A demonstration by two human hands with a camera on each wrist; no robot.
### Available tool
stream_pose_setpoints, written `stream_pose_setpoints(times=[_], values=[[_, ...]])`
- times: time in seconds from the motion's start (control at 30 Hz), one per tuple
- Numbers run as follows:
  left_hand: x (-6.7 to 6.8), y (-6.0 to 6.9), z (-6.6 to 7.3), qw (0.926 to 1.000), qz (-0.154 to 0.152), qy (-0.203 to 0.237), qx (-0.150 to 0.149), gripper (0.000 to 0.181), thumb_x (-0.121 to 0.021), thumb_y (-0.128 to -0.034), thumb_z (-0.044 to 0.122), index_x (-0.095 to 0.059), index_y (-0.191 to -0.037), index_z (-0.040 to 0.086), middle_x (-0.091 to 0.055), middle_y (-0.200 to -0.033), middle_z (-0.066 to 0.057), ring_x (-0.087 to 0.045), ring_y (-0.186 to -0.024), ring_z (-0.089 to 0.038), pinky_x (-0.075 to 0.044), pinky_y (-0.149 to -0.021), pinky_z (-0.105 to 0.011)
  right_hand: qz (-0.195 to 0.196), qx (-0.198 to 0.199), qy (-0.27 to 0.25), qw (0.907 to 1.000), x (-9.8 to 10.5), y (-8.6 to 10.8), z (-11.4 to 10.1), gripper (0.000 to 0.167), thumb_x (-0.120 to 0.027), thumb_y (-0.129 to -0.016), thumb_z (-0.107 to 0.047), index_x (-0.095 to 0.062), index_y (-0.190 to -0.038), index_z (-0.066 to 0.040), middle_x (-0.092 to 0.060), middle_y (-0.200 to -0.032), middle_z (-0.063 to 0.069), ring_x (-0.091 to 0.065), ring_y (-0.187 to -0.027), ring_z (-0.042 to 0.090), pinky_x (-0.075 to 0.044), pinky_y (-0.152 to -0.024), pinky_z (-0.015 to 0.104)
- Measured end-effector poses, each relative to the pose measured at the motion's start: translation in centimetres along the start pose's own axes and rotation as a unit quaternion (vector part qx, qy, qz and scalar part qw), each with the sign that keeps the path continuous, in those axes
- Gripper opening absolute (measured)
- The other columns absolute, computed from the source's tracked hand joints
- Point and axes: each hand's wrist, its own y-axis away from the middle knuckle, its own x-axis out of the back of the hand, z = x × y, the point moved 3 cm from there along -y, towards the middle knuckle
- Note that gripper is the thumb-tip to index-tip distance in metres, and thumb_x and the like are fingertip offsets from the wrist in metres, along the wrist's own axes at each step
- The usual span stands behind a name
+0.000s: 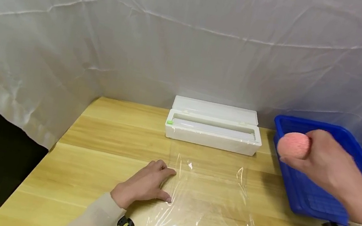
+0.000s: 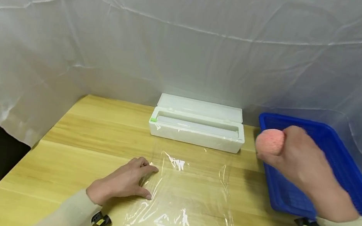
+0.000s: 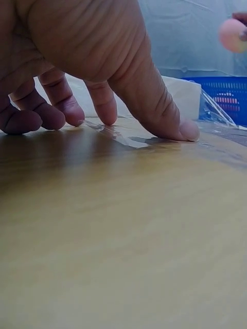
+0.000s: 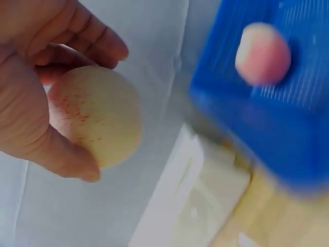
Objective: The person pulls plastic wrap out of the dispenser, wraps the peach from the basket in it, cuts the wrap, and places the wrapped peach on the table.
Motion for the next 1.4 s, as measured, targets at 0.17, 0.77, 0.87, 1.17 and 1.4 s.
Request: stream_pose_setpoints(times=[0.17, 0.77, 0.87, 1.17, 1.4], values=[[0.1, -0.1, 0.0, 1.0000, -0.002, 0.005, 0.002, 0.082, -0.089, -0.0785, 0.055, -0.062, -0.145, 0.016, -0.059, -0.126, -0.005, -0.053, -0.114, -0.022, -0.051, -0.100, -0.040, 0.003, 0.071, 0.000, 0.9975, -3.1, 1.8, -4.8, 0.078, -0.092, -0.079, -0.042, -0.058, -0.136, -0.001, -0.065, -0.113, 0.026, -0.067, -0.090, 0.040, -0.056, -0.066, 0.059], [0.2, -0.1, 0.5, 0.9999, -0.004, 0.014, 0.004, 0.081, -0.091, -0.0775, 0.052, -0.063, -0.144, 0.016, -0.060, -0.127, -0.007, -0.053, -0.113, -0.023, -0.051, -0.098, -0.040, -0.105, 0.068, 0.048, 0.9910, -15.0, 11.0, -16.4, 0.070, -0.075, -0.079, -0.077, -0.055, -0.093, -0.011, -0.045, -0.077, -0.004, -0.040, -0.049, 0.012, -0.040, -0.047, 0.031], [0.2, -0.1, 0.4, 0.9999, -0.003, 0.012, 0.004, 0.081, -0.091, -0.0776, 0.051, -0.063, -0.144, 0.015, -0.060, -0.127, -0.007, -0.054, -0.113, -0.023, -0.051, -0.098, -0.040, -0.109, 0.064, 0.053, 0.9907, -15.8, 11.7, -16.8, 0.070, -0.075, -0.079, -0.076, -0.055, -0.093, -0.010, -0.044, -0.077, -0.004, -0.041, -0.049, 0.012, -0.040, -0.046, 0.030], [-0.2, 0.2, 0.4, 0.9999, 0.001, 0.014, 0.000, 0.079, -0.092, -0.0782, 0.048, -0.064, -0.143, 0.014, -0.060, -0.126, -0.008, -0.055, -0.113, -0.025, -0.051, -0.097, -0.042, -0.181, 0.026, 0.003, 0.9832, -16.3, 12.6, -16.3, 0.092, -0.067, -0.080, -0.085, -0.060, -0.126, -0.006, -0.057, -0.102, 0.007, -0.053, -0.062, 0.016, -0.052, -0.058, 0.037], [-0.1, 0.2, 0.3, 0.9998, 0.002, 0.019, -0.005, 0.077, -0.091, -0.0792, 0.046, -0.064, -0.143, 0.013, -0.061, -0.125, -0.009, -0.054, -0.113, -0.025, -0.050, -0.098, -0.042, -0.190, 0.084, -0.015, 0.9780, -14.8, 12.6, -15.4, 0.095, -0.088, -0.074, -0.061, -0.053, -0.148, -0.012, -0.062, -0.125, 0.006, -0.067, -0.087, 0.014, -0.057, -0.072, 0.039]])
